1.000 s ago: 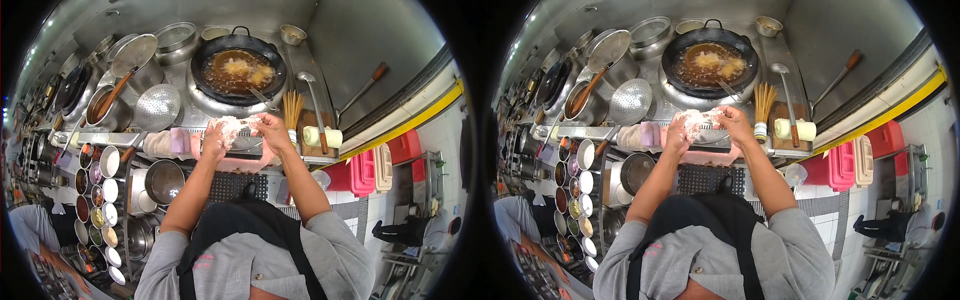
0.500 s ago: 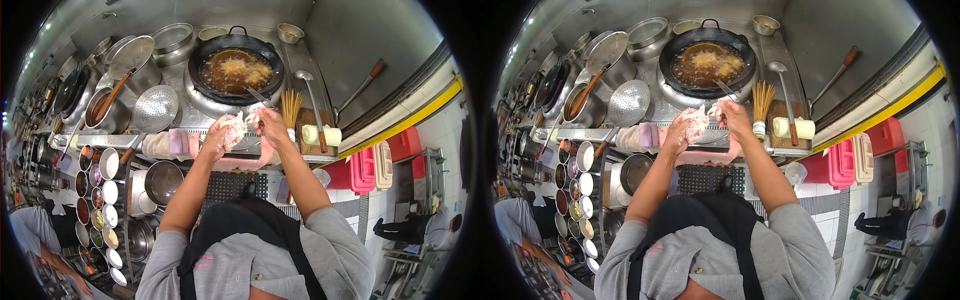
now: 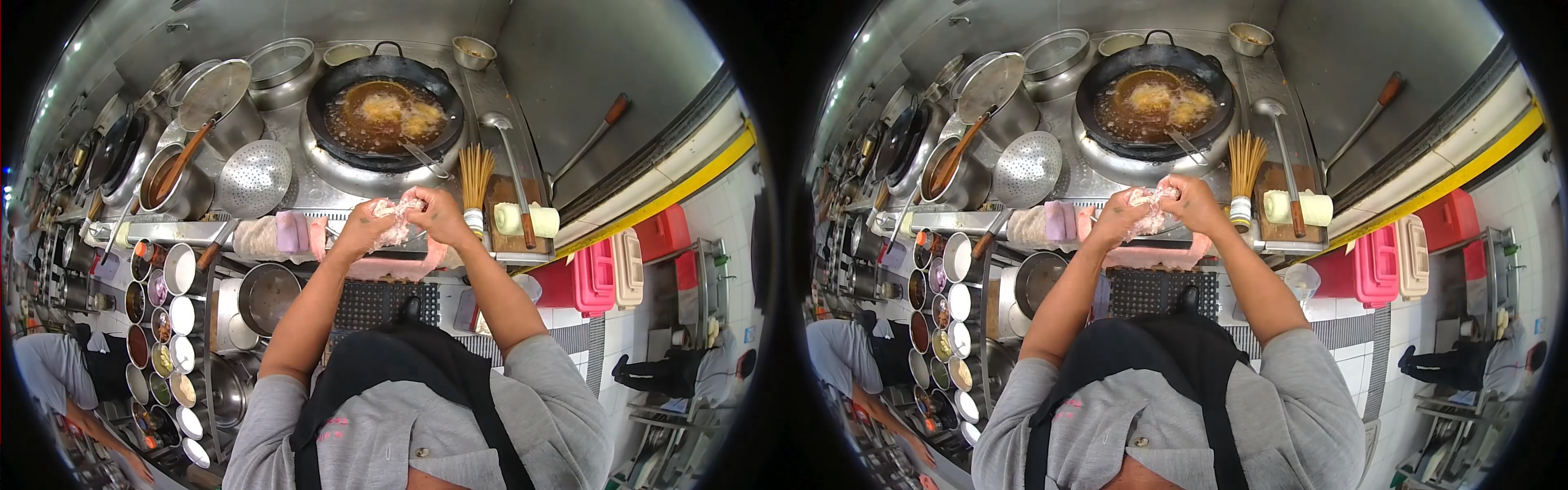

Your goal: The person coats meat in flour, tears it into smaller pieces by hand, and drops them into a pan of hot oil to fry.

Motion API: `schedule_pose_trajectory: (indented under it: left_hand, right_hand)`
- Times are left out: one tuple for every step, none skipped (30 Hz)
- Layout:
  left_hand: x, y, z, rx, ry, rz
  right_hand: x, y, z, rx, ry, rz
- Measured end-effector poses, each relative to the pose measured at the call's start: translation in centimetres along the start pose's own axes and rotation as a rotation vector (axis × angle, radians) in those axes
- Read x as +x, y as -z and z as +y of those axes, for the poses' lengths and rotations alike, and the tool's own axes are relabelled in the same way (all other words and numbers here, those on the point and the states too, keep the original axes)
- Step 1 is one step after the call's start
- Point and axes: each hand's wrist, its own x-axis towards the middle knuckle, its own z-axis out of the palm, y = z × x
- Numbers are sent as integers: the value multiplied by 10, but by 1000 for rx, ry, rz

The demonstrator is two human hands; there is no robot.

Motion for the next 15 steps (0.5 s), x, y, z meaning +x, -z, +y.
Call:
schedule_pose_trajectory:
  left_hand:
    - [1, 0, -4, 14, -32, 16]
    - [2, -2, -8, 27, -63, 32]
    - [3, -3, -12, 42, -97, 45]
    - [5, -4, -16, 8, -112, 48]
    - [7, -5, -20, -27, -126, 51]
    - [6, -6, -19, -62, -140, 55]
    - [6, -7, -18, -81, -121, 53]
    - [5, -6, -16, -100, -101, 51]
    - [4, -7, -15, -119, -81, 49]
    - [4, -6, -15, -130, -61, 60]
    - [4, -6, -14, -141, -40, 71]
    - [4, -4, -13, -153, -22, 82]
    - [1, -4, -10, -151, -16, 37]
    - [-6, -3, -8, -150, -9, -8]
    - [-12, -2, -7, -147, -3, -54]
  right_hand:
    - [-2, -3, -2, -107, 107, 65]
    - [-3, -5, -3, -214, 213, 131]
    - [-3, -7, -4, -323, 321, 199]
    - [-3, -9, -4, -316, 317, 223]
    - [-3, -11, -4, -309, 312, 246]
    - [-3, -12, -4, -301, 308, 268]
    - [-3, -14, -4, -303, 295, 289]
    - [-3, -15, -4, -303, 281, 309]
    - [-3, -16, -3, -304, 267, 330]
    - [-2, -17, -2, -315, 270, 348]
    - [0, -18, 1, -326, 274, 366]
    - [3, -18, 5, -339, 279, 383]
    - [9, -16, 13, -312, 275, 456]
    - [16, -10, 24, -286, 270, 529]
    - [22, -1, 30, -258, 266, 602]
